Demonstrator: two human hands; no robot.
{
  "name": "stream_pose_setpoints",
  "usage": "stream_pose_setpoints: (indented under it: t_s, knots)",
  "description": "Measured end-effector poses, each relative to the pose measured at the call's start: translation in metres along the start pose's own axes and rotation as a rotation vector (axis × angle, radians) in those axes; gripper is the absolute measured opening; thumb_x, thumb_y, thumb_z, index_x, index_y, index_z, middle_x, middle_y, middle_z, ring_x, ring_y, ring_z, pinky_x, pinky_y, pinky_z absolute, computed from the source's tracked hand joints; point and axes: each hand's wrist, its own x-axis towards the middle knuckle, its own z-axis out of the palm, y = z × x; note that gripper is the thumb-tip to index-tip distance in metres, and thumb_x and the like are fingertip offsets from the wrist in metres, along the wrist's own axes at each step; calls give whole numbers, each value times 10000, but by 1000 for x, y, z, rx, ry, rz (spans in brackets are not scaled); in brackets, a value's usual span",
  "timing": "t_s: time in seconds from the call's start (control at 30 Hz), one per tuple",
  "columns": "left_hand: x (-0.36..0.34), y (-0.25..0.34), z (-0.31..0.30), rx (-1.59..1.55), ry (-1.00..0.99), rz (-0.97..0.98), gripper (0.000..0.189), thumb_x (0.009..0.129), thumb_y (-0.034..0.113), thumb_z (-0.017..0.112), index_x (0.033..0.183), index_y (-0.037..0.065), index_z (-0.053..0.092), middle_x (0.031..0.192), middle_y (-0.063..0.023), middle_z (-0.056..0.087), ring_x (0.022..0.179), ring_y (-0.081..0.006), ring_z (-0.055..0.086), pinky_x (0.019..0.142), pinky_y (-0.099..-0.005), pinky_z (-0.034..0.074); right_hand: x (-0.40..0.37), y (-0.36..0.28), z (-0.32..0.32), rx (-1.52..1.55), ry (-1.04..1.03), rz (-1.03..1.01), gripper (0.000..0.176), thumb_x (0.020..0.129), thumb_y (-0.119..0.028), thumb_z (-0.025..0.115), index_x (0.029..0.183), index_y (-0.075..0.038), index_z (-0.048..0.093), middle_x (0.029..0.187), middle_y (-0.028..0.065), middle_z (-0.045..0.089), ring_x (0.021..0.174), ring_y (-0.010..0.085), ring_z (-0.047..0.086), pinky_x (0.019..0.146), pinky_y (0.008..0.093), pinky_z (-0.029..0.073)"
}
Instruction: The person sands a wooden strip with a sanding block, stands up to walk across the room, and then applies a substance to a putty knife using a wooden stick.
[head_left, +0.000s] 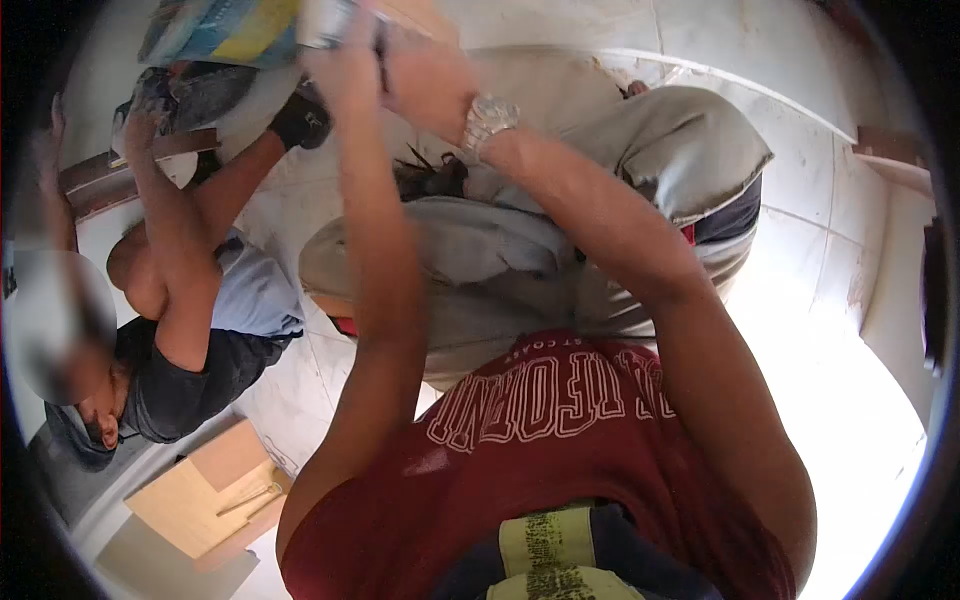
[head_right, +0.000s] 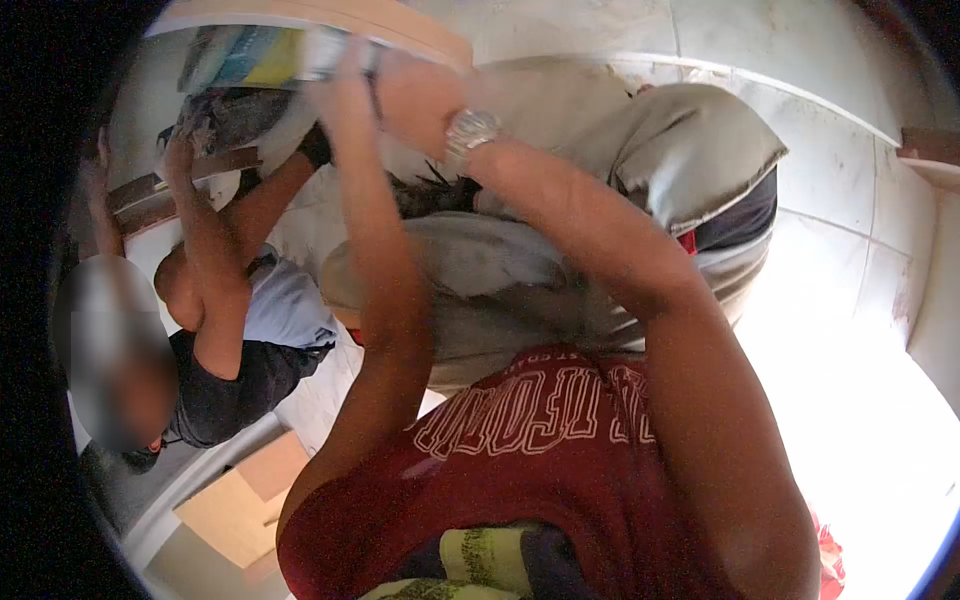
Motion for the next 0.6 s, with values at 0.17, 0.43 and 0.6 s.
stream_pose_setpoints:
  t_s: [0.17,0.43,0.6]
  knots:
    - [5,-42,-16,-24,-81,170,334,905,205,736,1123,-41,678,1007,-76,725,858,-189,673,784,-356,541,0,0,1,37,-64,91,392,881,-254,683,1142,11,562,963,224,687,917,414,680,777,511,548]
    - [8,6,-8,-175,-17,12,257,856,70,699,1086,-39,662,977,-61,710,882,-161,670,788,-322,536,16,-26,-30,3,-57,7,428,848,-197,700,1169,29,532,1072,246,658,965,461,646,827,513,538]
    - [-4,46,-3,227,7,202,163,856,132,685,927,-14,670,829,-2,675,737,-104,604,686,-305,507,21,-33,-31,-45,49,-141,443,804,-189,736,1136,34,544,1041,233,600,947,439,633,824,504,551]
